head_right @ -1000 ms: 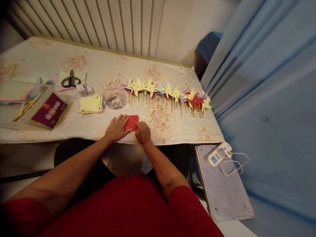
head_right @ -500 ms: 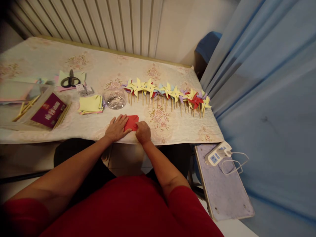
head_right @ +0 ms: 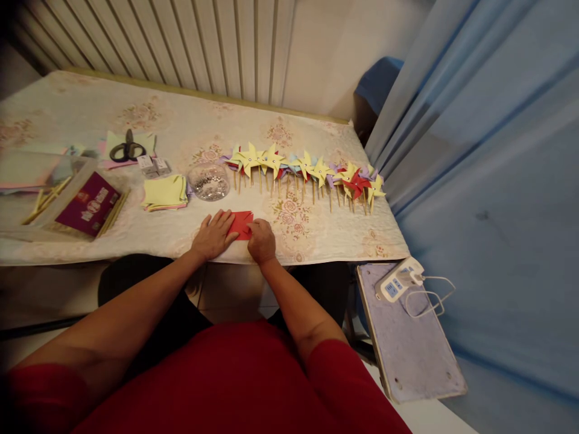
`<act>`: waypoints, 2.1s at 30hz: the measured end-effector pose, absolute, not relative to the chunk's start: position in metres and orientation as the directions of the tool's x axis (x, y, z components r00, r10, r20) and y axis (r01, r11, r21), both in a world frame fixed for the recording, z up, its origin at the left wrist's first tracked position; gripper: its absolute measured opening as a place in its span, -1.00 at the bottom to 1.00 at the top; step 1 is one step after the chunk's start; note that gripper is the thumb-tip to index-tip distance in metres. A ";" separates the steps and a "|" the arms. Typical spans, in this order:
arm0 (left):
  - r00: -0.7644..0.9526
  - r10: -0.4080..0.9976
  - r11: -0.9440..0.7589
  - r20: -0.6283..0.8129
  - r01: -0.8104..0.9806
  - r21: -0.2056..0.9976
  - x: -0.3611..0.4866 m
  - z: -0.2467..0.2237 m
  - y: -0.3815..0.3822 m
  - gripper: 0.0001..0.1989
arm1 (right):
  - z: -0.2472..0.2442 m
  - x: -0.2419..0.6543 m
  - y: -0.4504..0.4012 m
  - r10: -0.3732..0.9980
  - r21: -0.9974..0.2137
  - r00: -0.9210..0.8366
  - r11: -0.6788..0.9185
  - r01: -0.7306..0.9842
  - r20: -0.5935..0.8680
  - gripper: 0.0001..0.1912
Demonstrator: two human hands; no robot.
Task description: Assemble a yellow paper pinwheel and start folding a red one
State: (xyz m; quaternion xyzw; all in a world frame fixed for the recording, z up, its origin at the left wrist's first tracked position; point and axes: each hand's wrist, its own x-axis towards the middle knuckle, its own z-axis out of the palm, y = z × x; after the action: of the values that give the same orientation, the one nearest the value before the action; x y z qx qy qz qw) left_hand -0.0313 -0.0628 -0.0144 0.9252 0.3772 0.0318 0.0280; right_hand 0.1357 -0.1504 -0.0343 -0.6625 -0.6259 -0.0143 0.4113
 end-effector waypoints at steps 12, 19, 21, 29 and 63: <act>0.705 0.708 -0.706 0.041 0.704 0.070 -0.030 -0.019 -0.061 -0.34 | -0.036 0.136 -0.149 0.880 -0.442 0.149 0.075 0.894 0.450 -0.71; 0.709 0.705 -0.709 0.033 0.702 0.069 -0.030 -0.016 -0.062 -0.33 | -0.039 0.136 -0.148 0.859 -0.427 0.176 0.054 0.903 0.481 -0.73; 0.708 0.705 -0.708 0.032 0.703 0.065 -0.030 -0.016 -0.062 -0.33 | -0.039 0.136 -0.148 0.857 -0.431 0.177 0.057 0.901 0.483 -0.74; 0.709 0.704 -0.711 0.043 0.702 0.054 -0.030 -0.019 -0.061 -0.33 | -0.044 0.137 -0.146 0.858 -0.440 0.180 0.059 0.896 0.481 -0.71; 0.698 0.715 -0.699 0.041 0.710 0.087 -0.030 -0.016 -0.064 -0.34 | -0.031 0.162 -0.109 0.914 -0.703 0.209 0.106 0.703 0.348 -0.40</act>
State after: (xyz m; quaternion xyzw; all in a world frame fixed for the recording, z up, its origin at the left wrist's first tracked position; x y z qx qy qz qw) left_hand -0.0302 -0.0636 -0.0159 0.9209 0.3868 0.0357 0.0322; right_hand 0.1619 -0.1094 -0.0305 -0.6563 -0.6159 0.1264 0.4170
